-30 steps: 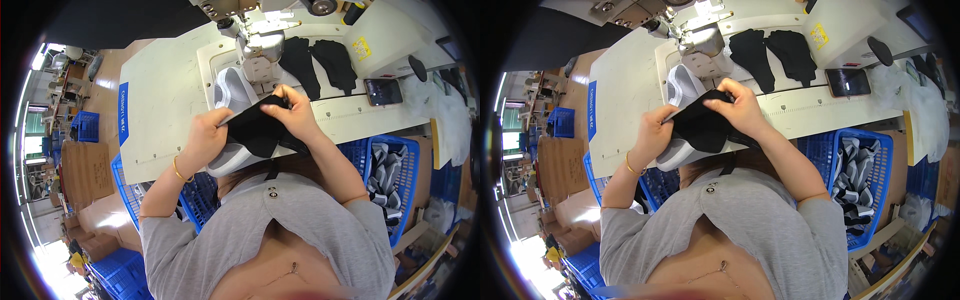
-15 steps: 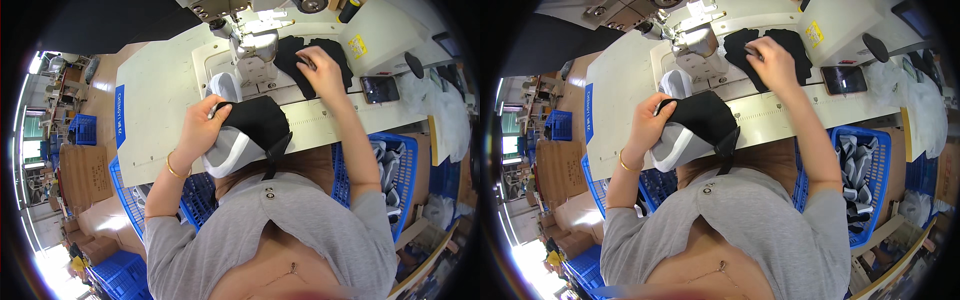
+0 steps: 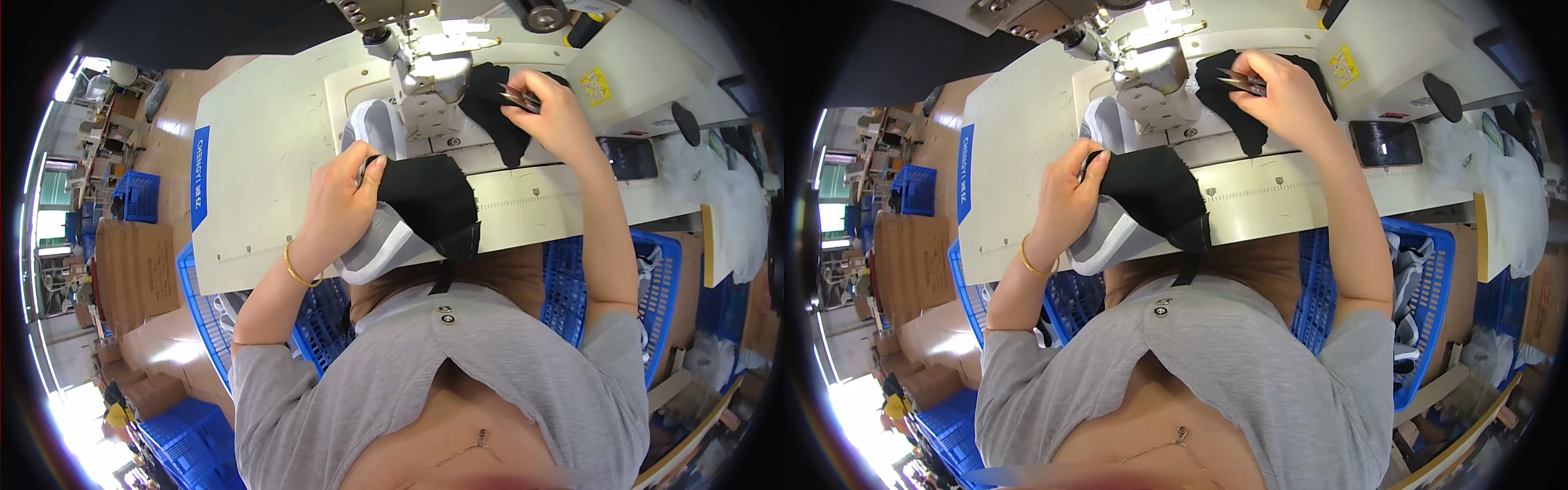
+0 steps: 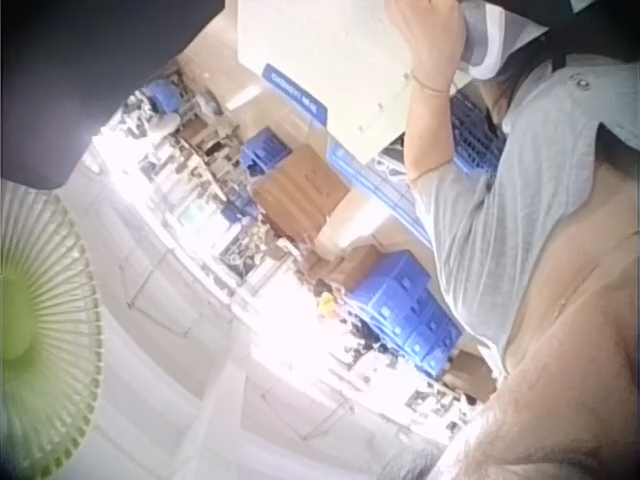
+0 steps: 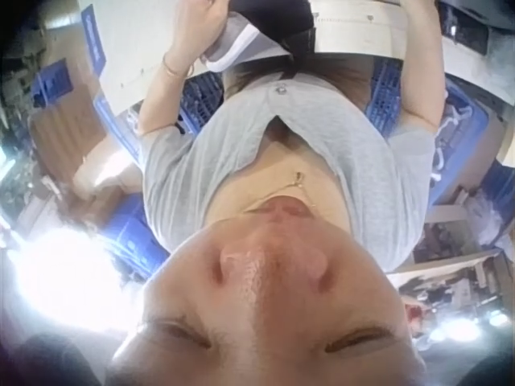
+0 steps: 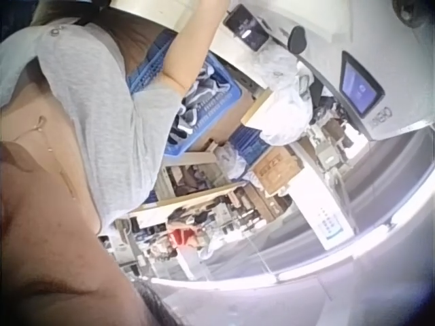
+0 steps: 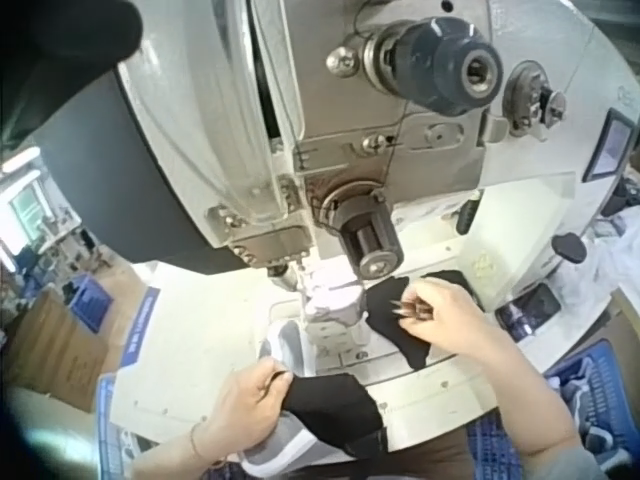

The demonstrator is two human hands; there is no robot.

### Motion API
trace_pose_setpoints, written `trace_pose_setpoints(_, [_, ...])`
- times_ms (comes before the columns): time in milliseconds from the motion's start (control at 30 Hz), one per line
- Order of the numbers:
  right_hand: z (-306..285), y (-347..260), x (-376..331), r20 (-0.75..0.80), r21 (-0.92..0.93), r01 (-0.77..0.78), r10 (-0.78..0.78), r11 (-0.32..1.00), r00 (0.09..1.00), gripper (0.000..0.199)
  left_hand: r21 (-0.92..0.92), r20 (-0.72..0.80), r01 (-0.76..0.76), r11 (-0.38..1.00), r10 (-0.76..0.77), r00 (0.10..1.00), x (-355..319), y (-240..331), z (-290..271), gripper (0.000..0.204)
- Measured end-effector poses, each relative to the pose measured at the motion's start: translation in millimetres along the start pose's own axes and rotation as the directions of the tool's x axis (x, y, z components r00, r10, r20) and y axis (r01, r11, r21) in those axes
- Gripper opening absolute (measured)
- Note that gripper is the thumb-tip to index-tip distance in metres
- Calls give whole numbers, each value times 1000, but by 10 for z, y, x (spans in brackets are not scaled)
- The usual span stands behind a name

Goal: The recorder uses a sewing machine and hand snips to stitch and trim shoe components in a manufacturing setting.

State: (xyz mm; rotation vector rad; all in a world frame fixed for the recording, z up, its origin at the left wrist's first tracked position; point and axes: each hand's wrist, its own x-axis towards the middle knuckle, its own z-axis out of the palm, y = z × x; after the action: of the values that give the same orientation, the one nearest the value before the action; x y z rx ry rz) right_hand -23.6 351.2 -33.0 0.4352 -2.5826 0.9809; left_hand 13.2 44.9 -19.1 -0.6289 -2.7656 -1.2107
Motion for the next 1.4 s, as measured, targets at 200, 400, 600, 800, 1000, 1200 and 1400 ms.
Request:
trace_pose_setpoints(200, [1, -1192, -334, 380, 730, -208, -134, 651, 915, 20, -6, -53, 4, 1000, -4, 999, -51, 17, 29, 11])
trace_pose_setpoints(400, [440, -1129, -377, 327, 706, -372, 190, 602, 926, 20, -35, -87, -79, 996, 76, 993, -88, 88, 20, 8])
trace_pose_setpoints(600, [509, -1103, -412, 421, 659, -498, 273, 564, 865, 14, -282, -22, 5, 959, -12, 1000, -111, 17, 15, 11])
trace_pose_setpoints(800, [602, -1060, -416, 318, 676, -393, 235, 623, 919, 16, -349, 43, 54, 936, -42, 998, -110, 27, 6, 13])
trace_pose_setpoints(1000, [602, -1073, -400, 295, 673, -378, 239, 636, 925, 17, -492, 127, 122, 862, -68, 990, -117, 23, -17, 16])
trace_pose_setpoints(1200, [601, -1085, -396, 306, 679, -389, 242, 623, 921, 16, -531, 148, 166, 831, -102, 984, -128, 36, -33, 17])
trace_pose_setpoints(1400, [592, -1094, -407, 287, 668, -362, 224, 650, 931, 17, -467, 133, 156, 870, -105, 986, -145, 52, -25, 11])
